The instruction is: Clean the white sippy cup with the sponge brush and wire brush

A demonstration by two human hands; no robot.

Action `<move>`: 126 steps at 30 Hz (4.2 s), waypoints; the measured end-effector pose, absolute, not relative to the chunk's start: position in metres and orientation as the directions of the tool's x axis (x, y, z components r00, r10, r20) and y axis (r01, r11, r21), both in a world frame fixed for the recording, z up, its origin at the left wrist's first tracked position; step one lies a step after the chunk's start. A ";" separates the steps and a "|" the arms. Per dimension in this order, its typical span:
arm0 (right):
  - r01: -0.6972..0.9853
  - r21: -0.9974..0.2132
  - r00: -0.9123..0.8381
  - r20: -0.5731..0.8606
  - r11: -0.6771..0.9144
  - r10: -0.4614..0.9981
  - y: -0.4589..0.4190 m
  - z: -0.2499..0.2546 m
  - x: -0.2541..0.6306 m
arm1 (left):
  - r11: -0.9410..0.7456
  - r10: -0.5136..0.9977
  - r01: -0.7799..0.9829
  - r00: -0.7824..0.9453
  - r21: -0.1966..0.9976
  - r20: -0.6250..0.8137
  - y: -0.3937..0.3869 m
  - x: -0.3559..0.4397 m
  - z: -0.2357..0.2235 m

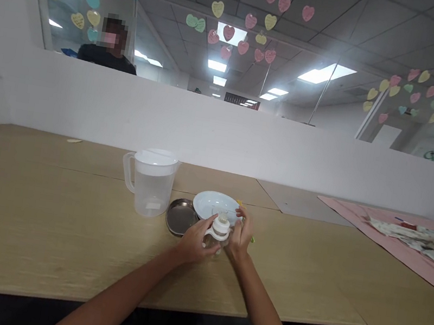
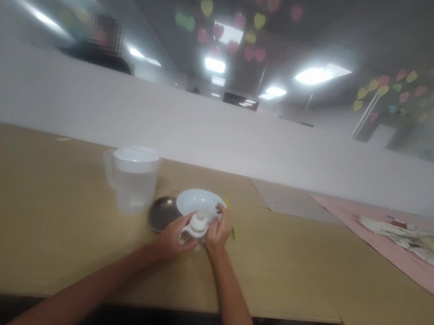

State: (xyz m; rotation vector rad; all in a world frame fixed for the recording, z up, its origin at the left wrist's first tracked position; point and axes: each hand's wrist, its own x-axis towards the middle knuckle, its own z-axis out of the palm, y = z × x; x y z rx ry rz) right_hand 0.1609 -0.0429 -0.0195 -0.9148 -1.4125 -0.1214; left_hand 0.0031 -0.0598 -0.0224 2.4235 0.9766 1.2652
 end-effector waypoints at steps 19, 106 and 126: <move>-0.355 -0.883 -0.013 0.333 0.307 0.943 -0.037 0.011 0.169 | -0.716 0.692 0.486 0.398 0.501 0.602 -0.062 0.003 -0.021; -0.223 -0.946 -0.157 0.272 0.234 0.949 -0.061 0.069 0.166 | -0.634 0.732 0.013 0.330 0.773 0.596 -0.051 -0.006 0.062; 0.953 -0.266 -0.013 0.434 0.142 0.901 -0.014 0.027 0.182 | -0.353 0.915 0.909 0.285 0.222 0.285 0.004 -0.003 0.050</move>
